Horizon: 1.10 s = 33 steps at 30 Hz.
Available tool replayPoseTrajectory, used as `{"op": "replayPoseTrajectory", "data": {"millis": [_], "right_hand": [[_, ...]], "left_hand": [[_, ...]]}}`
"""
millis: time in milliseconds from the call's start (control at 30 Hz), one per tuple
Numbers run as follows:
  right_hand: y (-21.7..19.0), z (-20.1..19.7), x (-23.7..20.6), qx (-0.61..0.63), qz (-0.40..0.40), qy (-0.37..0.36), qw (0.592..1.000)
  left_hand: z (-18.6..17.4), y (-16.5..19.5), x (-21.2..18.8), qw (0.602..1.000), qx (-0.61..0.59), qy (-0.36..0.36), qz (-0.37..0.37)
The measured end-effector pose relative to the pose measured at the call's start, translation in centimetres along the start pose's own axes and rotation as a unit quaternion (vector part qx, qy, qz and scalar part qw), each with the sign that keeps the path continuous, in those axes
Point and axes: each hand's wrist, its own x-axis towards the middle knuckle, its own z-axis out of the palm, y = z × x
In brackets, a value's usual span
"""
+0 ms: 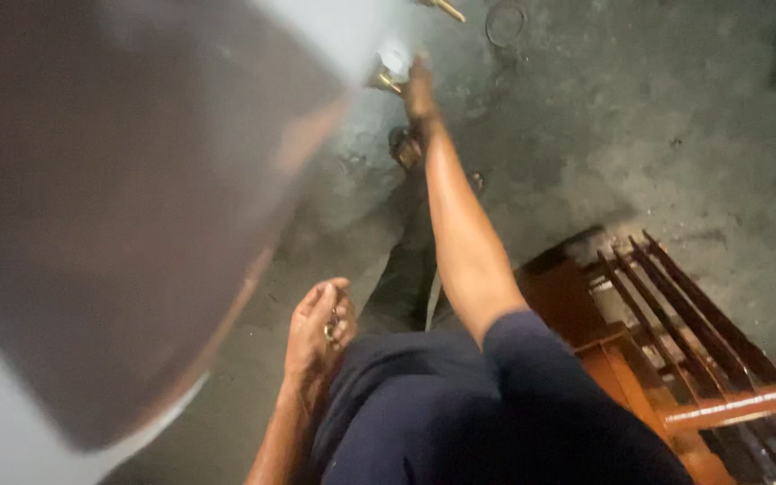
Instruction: The person tests a component with a multimeter at a workbench, then carries small brass fittings and threads them by hand onto the brass stems of dark disc-shaped insulators, first on the floor and then onto insulators mounted on a white metal frame, attaching one fitting at a time.
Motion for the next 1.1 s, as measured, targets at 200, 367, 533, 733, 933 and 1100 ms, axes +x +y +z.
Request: {"op": "replayPoseTrajectory", "data": {"millis": [200, 367, 533, 733, 933, 1100], "right_hand": [[-2.9, 0.4, 2.3, 0.022, -0.005, -0.011, 1.000], [-4.2, 0.7, 2.2, 0.024, 0.014, 0.058, 0.998], [-5.7, 1.3, 1.4, 0.032, 0.013, 0.052, 0.998], [-7.4, 0.6, 0.3, 0.030, 0.027, 0.014, 0.999], [-6.5, -3.3, -0.3, -0.033, -0.014, -0.150, 0.988], [-5.1, -5.5, -0.4, 0.047, 0.000, -0.056, 0.997]], "left_hand": [[0.5, -2.0, 1.0, 0.999, 0.031, 0.012, -0.004], [1.2, -1.0, 0.6, 1.000, 0.023, -0.008, -0.009], [3.3, -0.7, 3.1, 0.998, -0.022, -0.063, -0.009], [6.6, 0.0, 6.5, 0.992, -0.050, -0.109, 0.033], [6.2, -0.4, 5.9, 0.994, -0.020, -0.109, 0.014], [5.4, -1.2, 6.3, 0.996, -0.017, -0.089, -0.005]]}}
